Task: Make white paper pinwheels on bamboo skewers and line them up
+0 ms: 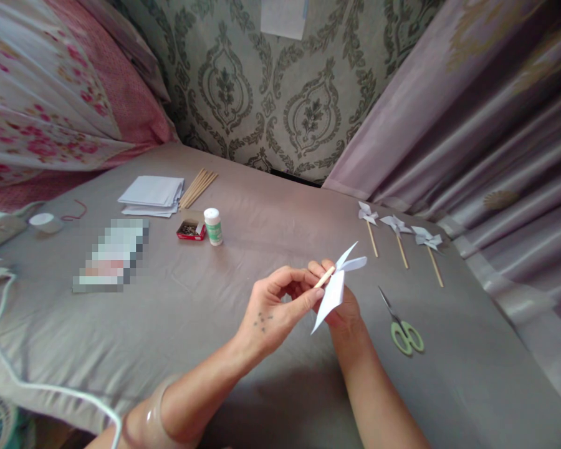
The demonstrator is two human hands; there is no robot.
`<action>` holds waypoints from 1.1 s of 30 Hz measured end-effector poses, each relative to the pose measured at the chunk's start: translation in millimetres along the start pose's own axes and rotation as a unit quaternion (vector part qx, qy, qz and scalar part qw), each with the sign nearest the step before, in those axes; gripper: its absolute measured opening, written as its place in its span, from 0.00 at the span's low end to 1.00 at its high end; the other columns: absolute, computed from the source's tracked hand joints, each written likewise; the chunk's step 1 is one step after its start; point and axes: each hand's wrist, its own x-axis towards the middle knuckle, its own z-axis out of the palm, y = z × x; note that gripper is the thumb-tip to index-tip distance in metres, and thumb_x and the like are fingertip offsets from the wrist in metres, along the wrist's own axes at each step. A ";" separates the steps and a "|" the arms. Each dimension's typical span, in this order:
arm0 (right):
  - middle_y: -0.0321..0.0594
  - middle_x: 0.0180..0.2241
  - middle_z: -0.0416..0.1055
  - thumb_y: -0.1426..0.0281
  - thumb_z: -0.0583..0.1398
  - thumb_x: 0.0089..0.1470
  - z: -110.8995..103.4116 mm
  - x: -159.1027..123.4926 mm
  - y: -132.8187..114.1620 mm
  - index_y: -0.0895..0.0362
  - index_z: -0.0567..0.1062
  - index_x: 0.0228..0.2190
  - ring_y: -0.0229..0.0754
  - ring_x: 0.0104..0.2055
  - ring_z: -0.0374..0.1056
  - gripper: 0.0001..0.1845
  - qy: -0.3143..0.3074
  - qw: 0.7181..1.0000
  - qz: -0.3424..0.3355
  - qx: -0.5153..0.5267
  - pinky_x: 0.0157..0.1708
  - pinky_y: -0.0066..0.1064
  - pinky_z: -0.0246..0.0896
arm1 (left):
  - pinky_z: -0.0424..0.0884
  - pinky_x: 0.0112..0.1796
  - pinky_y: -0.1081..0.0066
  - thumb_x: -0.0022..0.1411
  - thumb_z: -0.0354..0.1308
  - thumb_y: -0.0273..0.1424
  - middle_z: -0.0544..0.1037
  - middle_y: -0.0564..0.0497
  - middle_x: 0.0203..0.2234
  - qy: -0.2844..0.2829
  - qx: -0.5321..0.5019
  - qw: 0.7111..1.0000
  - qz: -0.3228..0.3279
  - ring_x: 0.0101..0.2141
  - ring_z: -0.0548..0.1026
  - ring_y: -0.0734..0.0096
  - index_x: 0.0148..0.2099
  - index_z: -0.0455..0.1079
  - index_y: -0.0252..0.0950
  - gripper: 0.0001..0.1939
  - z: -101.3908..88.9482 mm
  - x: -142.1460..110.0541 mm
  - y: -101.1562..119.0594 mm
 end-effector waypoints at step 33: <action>0.28 0.20 0.49 0.63 0.71 0.38 -3.9 -0.5 4.0 0.54 0.67 0.18 0.34 0.23 0.48 0.18 -0.007 1.000 0.016 0.000 0.24 0.25 0.52 | 0.65 0.19 0.79 0.50 0.66 0.38 0.72 0.53 0.22 0.020 -0.057 0.998 -0.029 0.20 0.66 0.80 0.32 0.72 0.32 0.14 2.9 1.7 0.4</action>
